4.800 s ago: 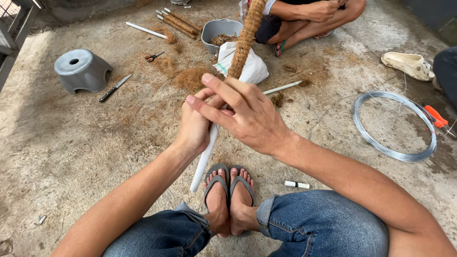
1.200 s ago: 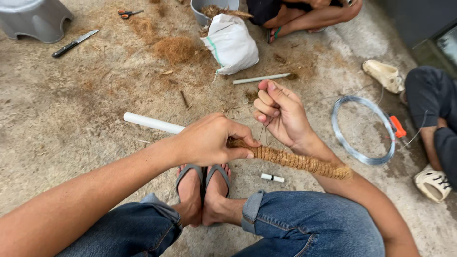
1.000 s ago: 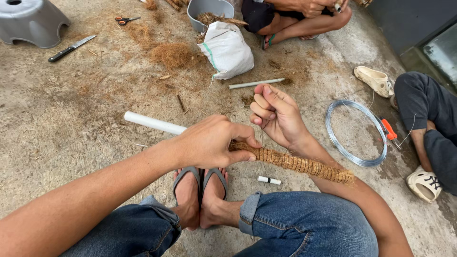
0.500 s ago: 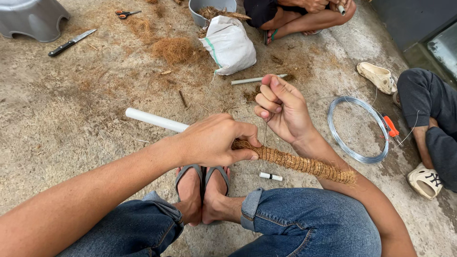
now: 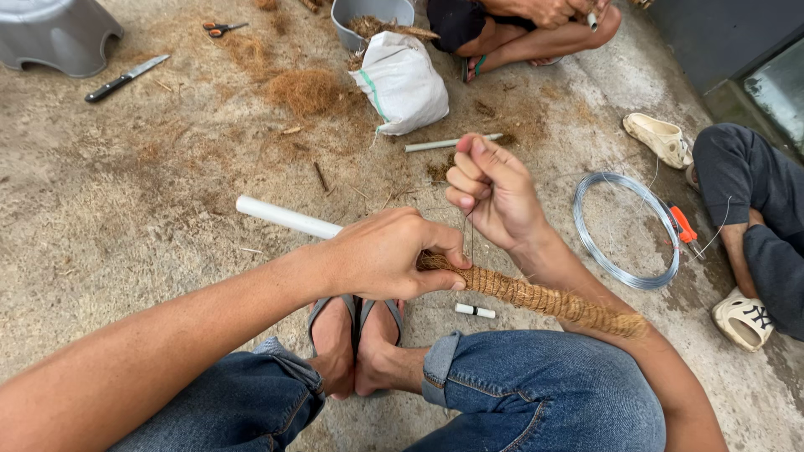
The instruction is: The person sits on the floor and wraps a thin wire around a cylindrical bundle of natural fibers attached to a white plastic handle. They use their hands to pull the wire tight and rotate the bundle to ensure even coverage. Other people are visible in the background performing similar tasks.
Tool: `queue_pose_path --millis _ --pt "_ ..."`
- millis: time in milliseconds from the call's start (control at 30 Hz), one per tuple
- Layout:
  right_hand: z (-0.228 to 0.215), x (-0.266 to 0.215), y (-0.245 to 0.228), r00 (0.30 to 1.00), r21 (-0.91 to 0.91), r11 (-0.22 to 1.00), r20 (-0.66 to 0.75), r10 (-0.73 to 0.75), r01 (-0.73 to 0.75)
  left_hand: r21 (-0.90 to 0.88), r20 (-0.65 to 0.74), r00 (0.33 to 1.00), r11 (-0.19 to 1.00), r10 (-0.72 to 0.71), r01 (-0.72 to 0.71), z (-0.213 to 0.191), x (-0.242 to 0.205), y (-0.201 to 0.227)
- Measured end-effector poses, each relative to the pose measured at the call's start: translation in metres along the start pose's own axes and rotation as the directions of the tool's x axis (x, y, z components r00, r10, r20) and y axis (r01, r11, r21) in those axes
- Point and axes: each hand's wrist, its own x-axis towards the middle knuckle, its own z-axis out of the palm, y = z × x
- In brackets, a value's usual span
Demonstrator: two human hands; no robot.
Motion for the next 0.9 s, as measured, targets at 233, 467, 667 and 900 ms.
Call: queue_pose_path --millis 233,467,667,900 --pt "-0.014 0.006 0.002 0.992 0.032 0.993 -0.053 -0.112 0.114 -0.45 -0.337 0.939 0.865 0.065 -0.221 -0.002 -0.001 -0.019" --pt "-0.021 -0.002 0.006 0.971 -0.106 0.972 -0.094 -0.219 0.209 -0.643 -0.409 0.9 0.747 -0.15 -0.168 -0.01 -0.001 -0.035" --pt "-0.018 -0.008 0.006 0.961 -0.258 0.926 0.077 -0.265 0.276 -0.689 -0.472 0.857 0.692 -0.205 -0.214 -0.017 -0.003 -0.05" --pt "-0.01 -0.009 0.01 0.919 -0.665 0.635 0.307 -0.249 0.394 -0.661 -0.507 0.781 0.746 -0.363 -0.082 -0.018 0.0 -0.062"
